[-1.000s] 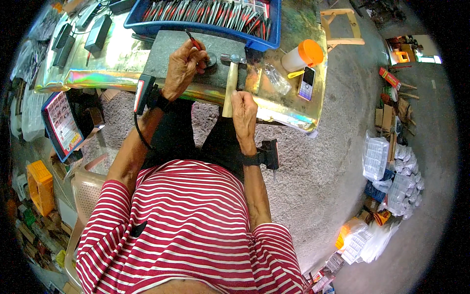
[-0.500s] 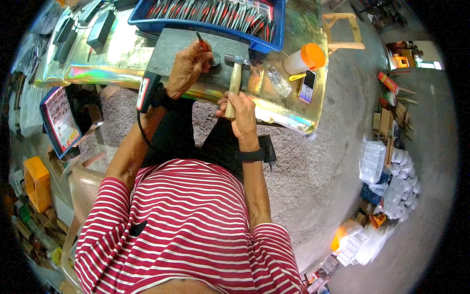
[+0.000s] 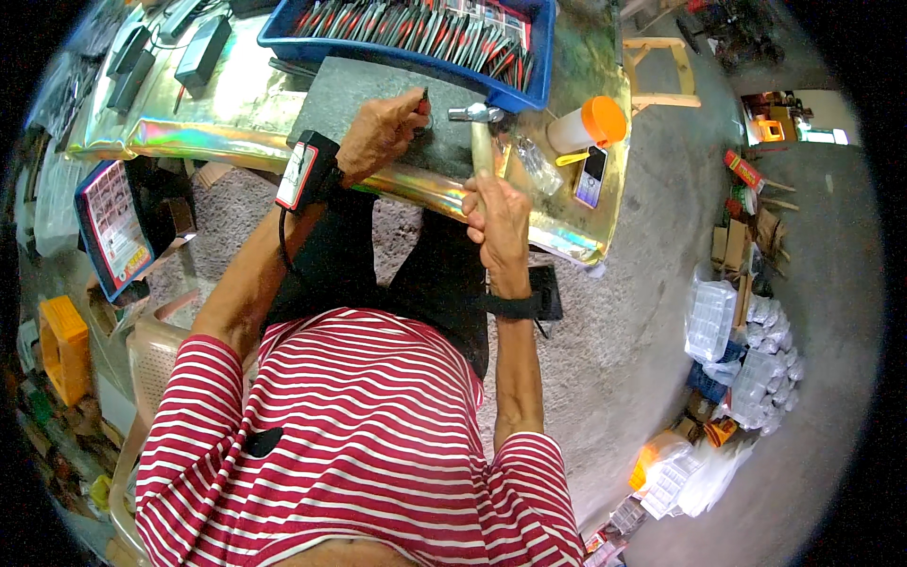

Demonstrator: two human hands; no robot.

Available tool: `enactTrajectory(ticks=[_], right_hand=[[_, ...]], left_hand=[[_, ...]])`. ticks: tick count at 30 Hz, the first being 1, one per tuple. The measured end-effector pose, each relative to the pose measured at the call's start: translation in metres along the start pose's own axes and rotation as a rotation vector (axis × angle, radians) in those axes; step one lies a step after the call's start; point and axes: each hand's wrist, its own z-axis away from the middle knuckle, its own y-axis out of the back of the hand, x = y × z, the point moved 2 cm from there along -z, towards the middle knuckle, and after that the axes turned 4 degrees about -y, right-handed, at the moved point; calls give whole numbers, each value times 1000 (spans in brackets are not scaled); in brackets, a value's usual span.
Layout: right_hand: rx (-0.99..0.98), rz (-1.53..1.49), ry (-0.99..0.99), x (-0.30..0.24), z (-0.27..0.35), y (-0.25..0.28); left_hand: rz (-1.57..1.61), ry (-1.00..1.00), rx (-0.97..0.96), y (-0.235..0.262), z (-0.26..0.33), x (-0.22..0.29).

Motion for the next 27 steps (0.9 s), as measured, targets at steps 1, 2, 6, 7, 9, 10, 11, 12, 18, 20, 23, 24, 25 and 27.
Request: enactTrajectory(ticks=[1,2,6,7,9,10,11,12,18,20,23,24,25,27], right_hand=[[10,57,42,-10,6,0],[10,60,45,-21,12,-2],[65,521,330,-60,28,-8],[79,603,450,-70,35,-11],[130,748,626,-80,44,-15],[126,749,631,-79,43,-14],[135,880,738,-79,44,-14],[144,1010,846,-80,44,-14],[208,1141,856,-83,45,-15],[205,1061,881,-95,56,-21],[354,964,942,-113,80,-30],[320,768,985,-109,79,-26],[279,567,1022,-102,77,-23],[263,1024,942,-74,47,-13]], left_hand=[[-1,7,-34,0,-1,0],[-2,13,-68,0,-1,0],[10,-52,11,-2,2,-2],[5,-40,-11,-3,2,-1],[3,-29,-29,-4,0,0],[-17,-19,-42,-3,0,0],[-37,-9,-55,-3,1,0],[-40,-10,-50,-2,1,0],[38,8,-47,-2,0,3],[42,-13,-40,1,0,4],[36,0,-44,3,1,5],[37,1,-45,1,1,5],[26,-12,-21,1,3,3],[26,-31,-2,-3,3,3]])
